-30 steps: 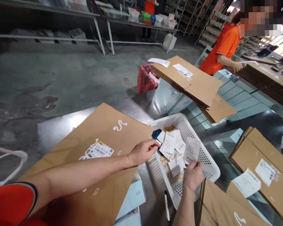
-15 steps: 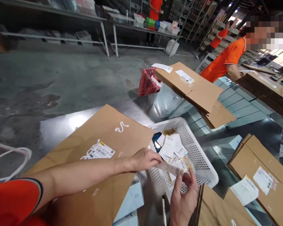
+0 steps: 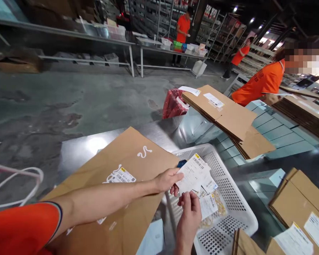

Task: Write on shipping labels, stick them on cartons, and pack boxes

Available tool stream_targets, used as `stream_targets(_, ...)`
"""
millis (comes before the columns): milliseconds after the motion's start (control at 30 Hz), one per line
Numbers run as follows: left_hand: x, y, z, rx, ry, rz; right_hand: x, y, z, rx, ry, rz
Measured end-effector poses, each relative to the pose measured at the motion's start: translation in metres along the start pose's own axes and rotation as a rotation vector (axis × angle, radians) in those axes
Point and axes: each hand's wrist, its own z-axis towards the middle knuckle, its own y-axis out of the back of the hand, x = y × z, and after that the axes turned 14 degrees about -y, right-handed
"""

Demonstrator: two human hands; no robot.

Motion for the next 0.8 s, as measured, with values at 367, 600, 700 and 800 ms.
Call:
stream_targets(367,-0.008,-0.002,0.0,0.036,-0.015,0.026,-0.004,0.0,0.003,-0.158,0.061,-0.062)
stream_targets(600,-0.005,-0.002,0.0,0.014,-0.002,0.052,-0.011,0.0,0.006,-0.168,0.054,-0.062)
stream_targets(700,-0.006,-0.002,0.0,0.02,-0.001,0.045,-0.012,0.001,0.007,-0.167,0.069,-0.066)
stream_targets(800,-0.007,-0.002,0.0,0.015,0.004,0.04,-0.014,0.002,0.007,-0.192,0.081,-0.067)
